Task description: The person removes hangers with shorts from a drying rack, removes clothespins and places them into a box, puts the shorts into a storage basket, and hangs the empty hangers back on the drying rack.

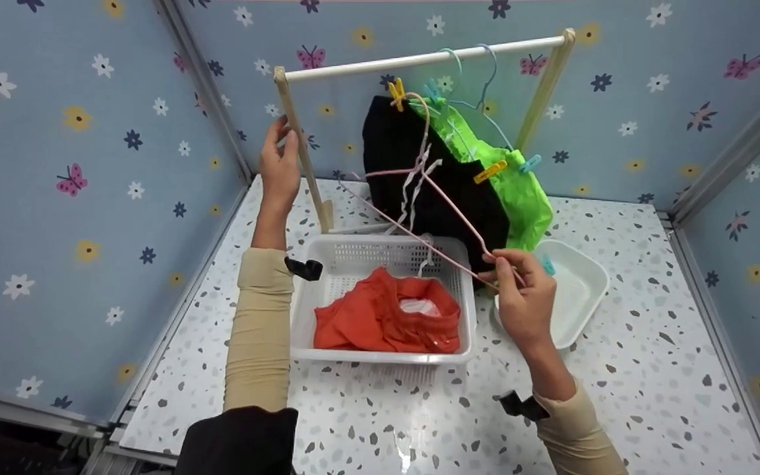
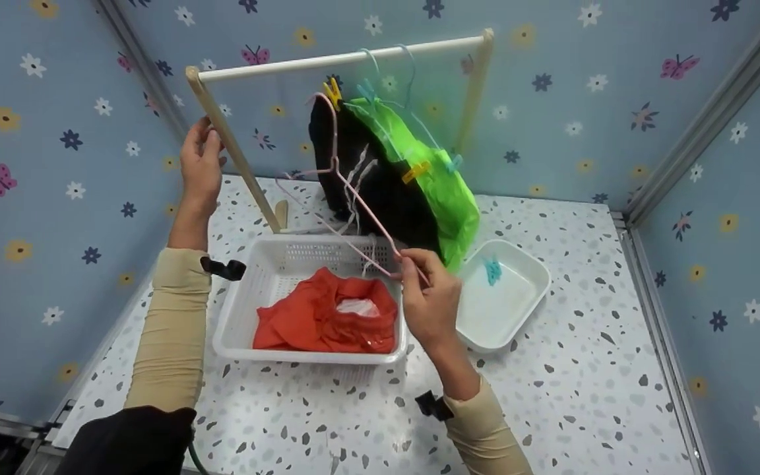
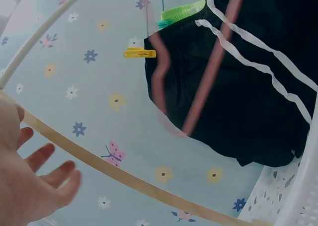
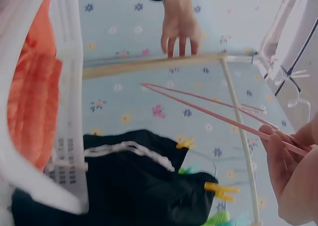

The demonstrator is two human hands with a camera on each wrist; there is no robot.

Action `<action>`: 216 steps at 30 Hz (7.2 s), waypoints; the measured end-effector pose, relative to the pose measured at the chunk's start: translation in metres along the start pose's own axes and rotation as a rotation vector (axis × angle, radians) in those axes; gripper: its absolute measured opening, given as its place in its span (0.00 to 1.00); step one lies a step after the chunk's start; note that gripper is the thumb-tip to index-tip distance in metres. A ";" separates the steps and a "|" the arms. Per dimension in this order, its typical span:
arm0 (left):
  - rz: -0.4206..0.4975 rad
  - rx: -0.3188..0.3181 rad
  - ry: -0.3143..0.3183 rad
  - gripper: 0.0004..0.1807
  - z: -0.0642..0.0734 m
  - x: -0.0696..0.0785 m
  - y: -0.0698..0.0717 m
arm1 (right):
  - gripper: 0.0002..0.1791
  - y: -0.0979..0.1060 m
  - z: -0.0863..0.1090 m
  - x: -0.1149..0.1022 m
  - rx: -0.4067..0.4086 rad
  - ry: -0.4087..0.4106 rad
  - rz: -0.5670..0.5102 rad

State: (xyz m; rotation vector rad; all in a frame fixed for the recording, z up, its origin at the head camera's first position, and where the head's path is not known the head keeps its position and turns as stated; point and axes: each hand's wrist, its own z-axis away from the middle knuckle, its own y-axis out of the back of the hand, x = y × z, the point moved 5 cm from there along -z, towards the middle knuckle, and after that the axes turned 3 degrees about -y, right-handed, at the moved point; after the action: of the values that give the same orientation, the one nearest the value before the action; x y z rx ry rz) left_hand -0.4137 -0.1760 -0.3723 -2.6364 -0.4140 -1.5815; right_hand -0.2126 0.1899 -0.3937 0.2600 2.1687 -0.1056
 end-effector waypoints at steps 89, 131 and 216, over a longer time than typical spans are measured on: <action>-0.076 -0.029 -0.004 0.22 -0.022 -0.019 -0.005 | 0.26 -0.028 -0.093 0.084 0.170 0.001 0.765; 0.010 -0.029 0.035 0.22 -0.023 -0.021 -0.006 | 0.17 -0.003 -0.118 0.002 0.037 0.066 0.611; -0.165 0.124 -0.298 0.13 0.155 0.014 0.047 | 0.13 -0.033 -0.022 0.087 -0.370 -0.045 0.068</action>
State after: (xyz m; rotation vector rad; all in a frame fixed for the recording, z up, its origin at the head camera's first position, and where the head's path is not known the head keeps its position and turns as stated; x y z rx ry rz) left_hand -0.2628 -0.1924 -0.4293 -2.8060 -0.7348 -1.1514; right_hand -0.2860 0.1742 -0.4525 0.1172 2.0852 0.3225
